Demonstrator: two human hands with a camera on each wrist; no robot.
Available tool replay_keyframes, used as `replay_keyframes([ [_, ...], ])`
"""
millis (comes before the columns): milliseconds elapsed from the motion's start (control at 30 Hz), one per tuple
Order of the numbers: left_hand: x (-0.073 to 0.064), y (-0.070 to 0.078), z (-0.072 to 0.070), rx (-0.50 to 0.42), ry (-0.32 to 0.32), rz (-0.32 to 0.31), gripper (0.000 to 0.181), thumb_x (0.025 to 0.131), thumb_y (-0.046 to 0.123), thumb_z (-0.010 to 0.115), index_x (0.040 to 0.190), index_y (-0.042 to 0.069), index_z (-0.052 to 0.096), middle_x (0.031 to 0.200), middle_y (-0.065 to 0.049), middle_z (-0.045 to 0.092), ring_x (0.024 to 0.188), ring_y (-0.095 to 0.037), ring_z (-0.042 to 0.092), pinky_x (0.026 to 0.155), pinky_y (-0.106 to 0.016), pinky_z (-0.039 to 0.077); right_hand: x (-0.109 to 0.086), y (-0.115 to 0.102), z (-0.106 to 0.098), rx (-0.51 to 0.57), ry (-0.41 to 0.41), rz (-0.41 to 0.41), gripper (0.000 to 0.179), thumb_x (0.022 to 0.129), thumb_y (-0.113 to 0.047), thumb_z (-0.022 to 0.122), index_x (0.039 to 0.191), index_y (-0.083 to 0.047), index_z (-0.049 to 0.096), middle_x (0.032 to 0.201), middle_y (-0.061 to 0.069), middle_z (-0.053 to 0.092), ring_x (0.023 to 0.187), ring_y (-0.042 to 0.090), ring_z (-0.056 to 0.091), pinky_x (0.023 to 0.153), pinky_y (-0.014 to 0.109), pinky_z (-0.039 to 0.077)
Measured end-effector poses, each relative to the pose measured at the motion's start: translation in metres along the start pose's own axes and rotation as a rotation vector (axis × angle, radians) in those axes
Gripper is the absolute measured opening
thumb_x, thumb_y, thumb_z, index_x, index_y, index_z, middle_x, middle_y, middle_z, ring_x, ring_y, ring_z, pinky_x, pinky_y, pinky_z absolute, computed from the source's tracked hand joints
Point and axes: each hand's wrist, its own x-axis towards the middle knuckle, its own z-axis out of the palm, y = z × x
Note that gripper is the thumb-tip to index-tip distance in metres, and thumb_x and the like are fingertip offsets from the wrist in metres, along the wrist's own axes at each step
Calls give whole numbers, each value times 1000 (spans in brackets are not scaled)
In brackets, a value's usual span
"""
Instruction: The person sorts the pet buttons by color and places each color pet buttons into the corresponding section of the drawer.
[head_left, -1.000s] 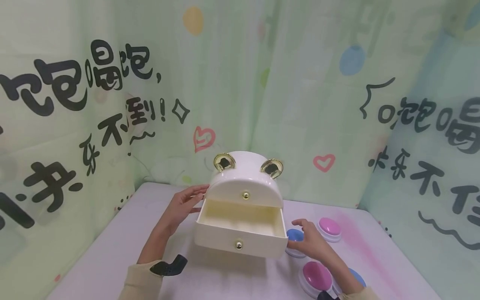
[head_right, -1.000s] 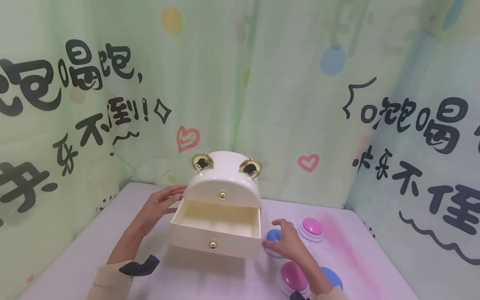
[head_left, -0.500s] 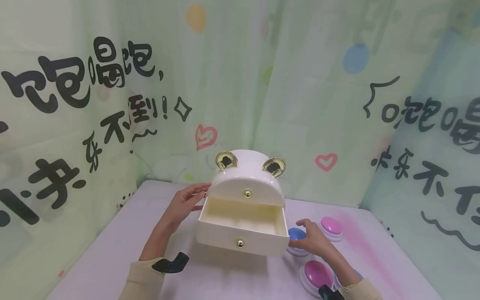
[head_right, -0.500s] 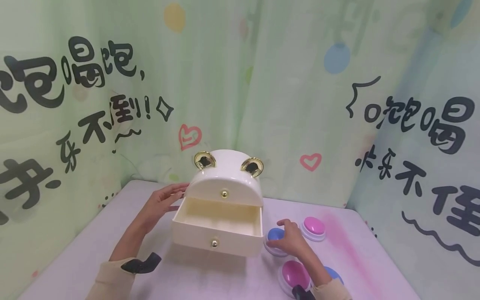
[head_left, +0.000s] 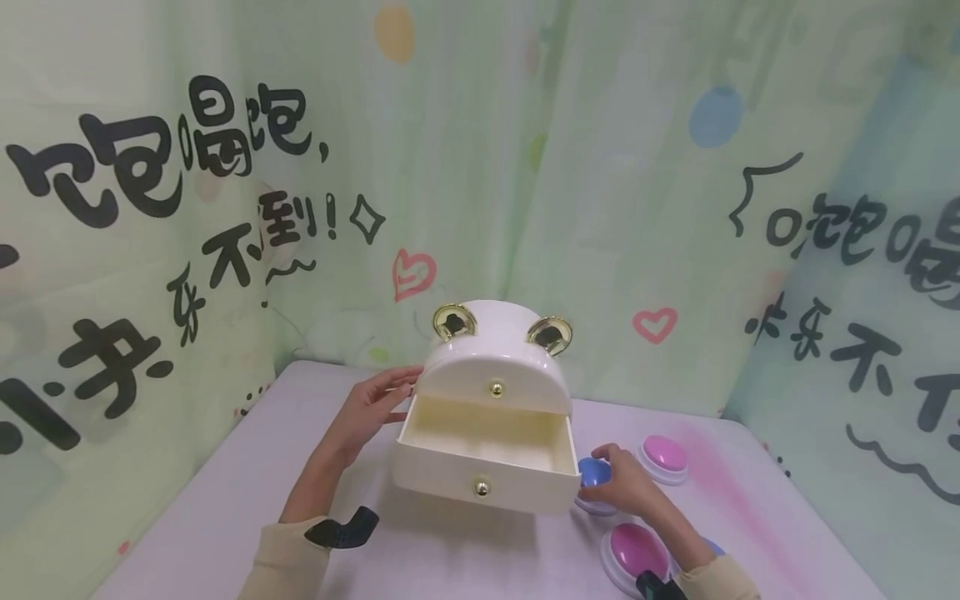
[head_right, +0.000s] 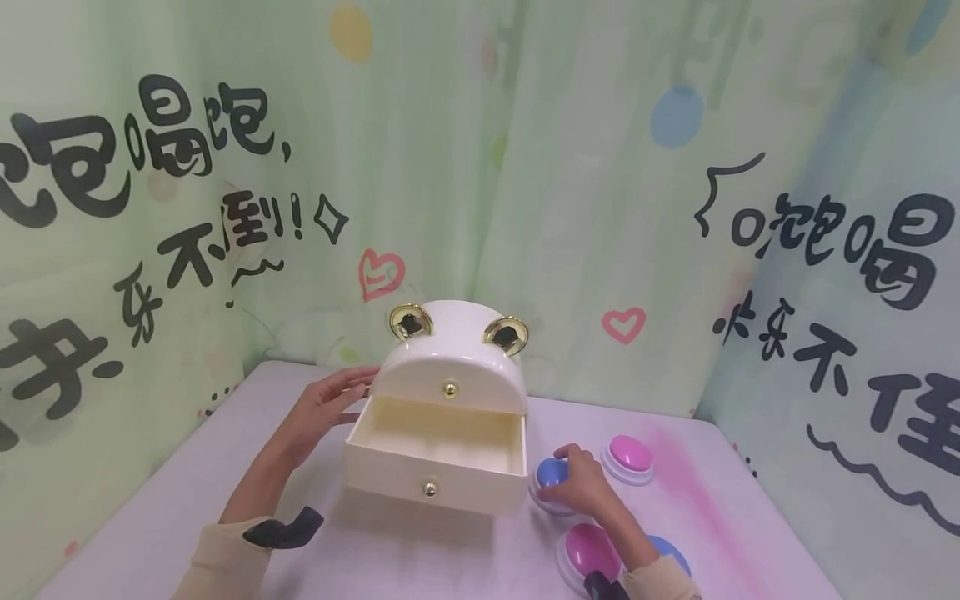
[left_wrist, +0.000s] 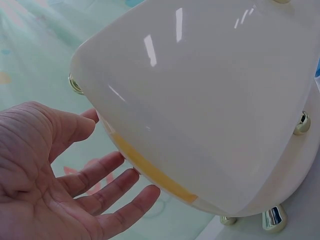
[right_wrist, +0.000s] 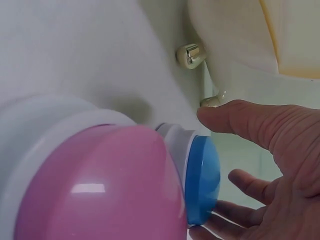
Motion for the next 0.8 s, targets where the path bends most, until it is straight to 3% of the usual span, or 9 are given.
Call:
replay_keyframes([
  [200,-1,0,0,-1,1,4,40,107,19,56,145,9,58,144,-16,59,132,-36,56,98,-52,55,2,3,2,-11,-13,18,68,73,-11,89,125,13,51,111,27,60,104,43,63,93,55,56],
  [400,1,0,1,-3,1,6,39,106,19,56,144,9,58,144,-16,59,131,-35,56,96,-46,58,3,3,1,-32,-10,35,65,76,-9,86,125,14,51,116,29,60,111,49,60,99,59,52],
  [800,1,-1,0,-1,0,4,40,107,20,56,145,9,58,144,-16,59,131,-35,56,96,-47,57,1,6,3,-44,11,32,61,77,-11,86,125,11,54,118,27,61,112,46,61,99,59,52],
])
